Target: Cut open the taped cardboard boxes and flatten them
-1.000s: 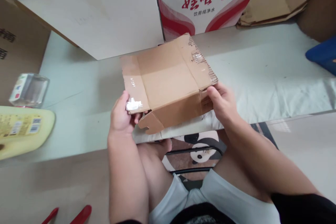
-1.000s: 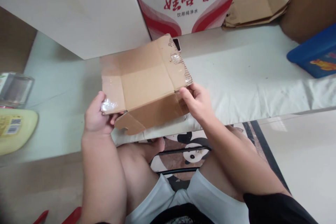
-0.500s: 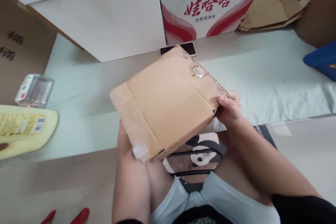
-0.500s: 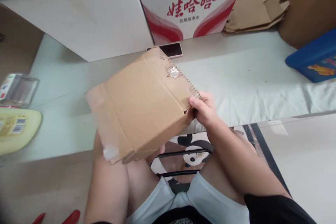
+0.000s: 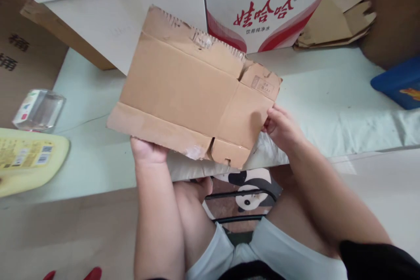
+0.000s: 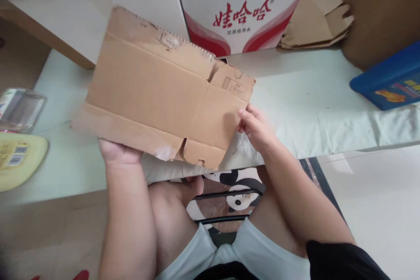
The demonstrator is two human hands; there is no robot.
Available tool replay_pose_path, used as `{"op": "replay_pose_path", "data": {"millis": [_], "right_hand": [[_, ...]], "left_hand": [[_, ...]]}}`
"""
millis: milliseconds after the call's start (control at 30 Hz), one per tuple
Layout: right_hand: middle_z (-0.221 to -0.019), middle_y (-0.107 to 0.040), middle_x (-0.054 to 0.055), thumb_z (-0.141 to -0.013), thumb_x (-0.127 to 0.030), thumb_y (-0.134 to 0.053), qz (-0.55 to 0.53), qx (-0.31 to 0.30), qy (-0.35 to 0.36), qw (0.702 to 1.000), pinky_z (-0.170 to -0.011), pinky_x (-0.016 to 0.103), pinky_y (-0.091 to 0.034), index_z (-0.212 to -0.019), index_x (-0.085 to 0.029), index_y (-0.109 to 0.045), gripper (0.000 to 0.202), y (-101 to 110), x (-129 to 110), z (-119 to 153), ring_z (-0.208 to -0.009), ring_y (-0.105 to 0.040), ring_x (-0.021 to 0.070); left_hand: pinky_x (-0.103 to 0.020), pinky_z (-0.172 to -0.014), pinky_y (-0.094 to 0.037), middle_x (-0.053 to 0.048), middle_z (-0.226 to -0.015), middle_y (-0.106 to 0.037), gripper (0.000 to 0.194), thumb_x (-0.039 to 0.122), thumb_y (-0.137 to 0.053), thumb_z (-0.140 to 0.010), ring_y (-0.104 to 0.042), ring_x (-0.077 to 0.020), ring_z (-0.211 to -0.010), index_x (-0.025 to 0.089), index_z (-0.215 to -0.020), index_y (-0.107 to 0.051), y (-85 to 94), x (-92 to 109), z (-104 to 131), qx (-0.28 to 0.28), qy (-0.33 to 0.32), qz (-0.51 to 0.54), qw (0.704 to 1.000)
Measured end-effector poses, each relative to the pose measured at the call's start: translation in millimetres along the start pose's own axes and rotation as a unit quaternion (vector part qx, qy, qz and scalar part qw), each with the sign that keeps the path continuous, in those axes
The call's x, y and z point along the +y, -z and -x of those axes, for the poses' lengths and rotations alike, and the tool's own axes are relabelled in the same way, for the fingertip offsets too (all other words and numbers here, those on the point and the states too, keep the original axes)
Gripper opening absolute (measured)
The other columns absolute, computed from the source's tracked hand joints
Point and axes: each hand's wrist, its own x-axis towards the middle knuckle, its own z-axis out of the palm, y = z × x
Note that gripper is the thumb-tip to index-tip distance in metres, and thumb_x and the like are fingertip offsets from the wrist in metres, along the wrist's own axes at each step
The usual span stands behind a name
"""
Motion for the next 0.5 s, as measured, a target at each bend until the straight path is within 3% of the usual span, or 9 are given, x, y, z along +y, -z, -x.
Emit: {"op": "replay_pose_path", "data": {"millis": [67, 167, 267, 333, 400, 500], "right_hand": [[-0.057, -0.051, -0.004, -0.061, -0.062, -0.083, -0.028, -0.071, -0.061, 0.995, -0.040, 0.025, -0.034, -0.077, -0.023, -0.057, 0.050, -7, -4, 9, -0.044, -0.043, 0.0098], [-0.046, -0.041, -0.007, -0.058, -0.058, -0.087, -0.069, -0.060, -0.087, 0.992, -0.033, 0.021, -0.024, -0.066, -0.021, -0.052, 0.051, -10, -14, 25, -0.036, -0.032, 0.0055], [-0.040, -0.033, -0.010, -0.053, -0.047, -0.088, -0.112, 0.108, -0.093, 0.983, -0.029, 0.016, -0.019, -0.061, -0.020, -0.048, 0.049, 6, -27, 42, -0.031, -0.023, 0.0015], [-0.043, -0.040, -0.011, -0.049, -0.040, -0.085, -0.129, 0.224, -0.074, 0.963, -0.026, 0.014, -0.016, -0.067, -0.020, -0.050, 0.044, 26, -39, 54, -0.030, -0.022, 0.0007], [-0.050, -0.051, -0.010, -0.050, -0.032, -0.080, -0.132, 0.309, -0.038, 0.941, -0.024, 0.013, -0.021, -0.074, -0.021, -0.051, 0.039, 50, -50, 66, -0.031, -0.032, 0.0033], [-0.062, -0.061, -0.008, -0.054, -0.017, -0.073, -0.099, 0.407, 0.020, 0.908, -0.027, 0.017, -0.038, -0.077, -0.023, -0.049, 0.033, 91, -59, 75, -0.039, -0.050, 0.0093]], "left_hand": [[-0.038, -0.105, -0.054, -0.010, -0.106, -0.079, 0.045, 0.042, -0.035, -0.103, -0.069, -0.0237, -0.119, 0.019, -0.116, -0.072, -1.2, 0, -1, 0.011, 0.016, 0.007, 1.000], [-0.038, -0.099, -0.055, -0.012, -0.103, -0.078, 0.039, 0.041, -0.041, -0.098, -0.071, -0.0259, -0.109, 0.018, -0.110, -0.071, -1.9, 2, -3, 0.009, 0.030, 0.025, 0.999], [-0.034, -0.077, -0.057, -0.009, -0.082, -0.074, 0.037, 0.046, -0.045, -0.091, -0.070, -0.0207, -0.077, 0.018, -0.090, -0.069, 0.8, 6, -7, 0.043, 0.091, 0.030, 0.994], [-0.029, -0.062, -0.054, -0.005, -0.071, -0.069, 0.034, 0.048, -0.047, -0.088, -0.063, -0.0160, -0.060, 0.019, -0.082, -0.065, 2.7, 9, -9, 0.073, 0.143, 0.022, 0.987], [-0.027, -0.056, -0.051, -0.003, -0.067, -0.066, 0.032, 0.048, -0.049, -0.086, -0.061, -0.0147, -0.055, 0.020, -0.081, -0.064, 2.6, 11, -9, 0.077, 0.166, 0.021, 0.983], [-0.027, -0.052, -0.051, -0.003, -0.064, -0.063, 0.030, 0.047, -0.052, -0.084, -0.060, -0.0146, -0.053, 0.020, -0.079, -0.063, -1.6, 12, -8, 0.067, 0.171, 0.022, 0.983]]}}
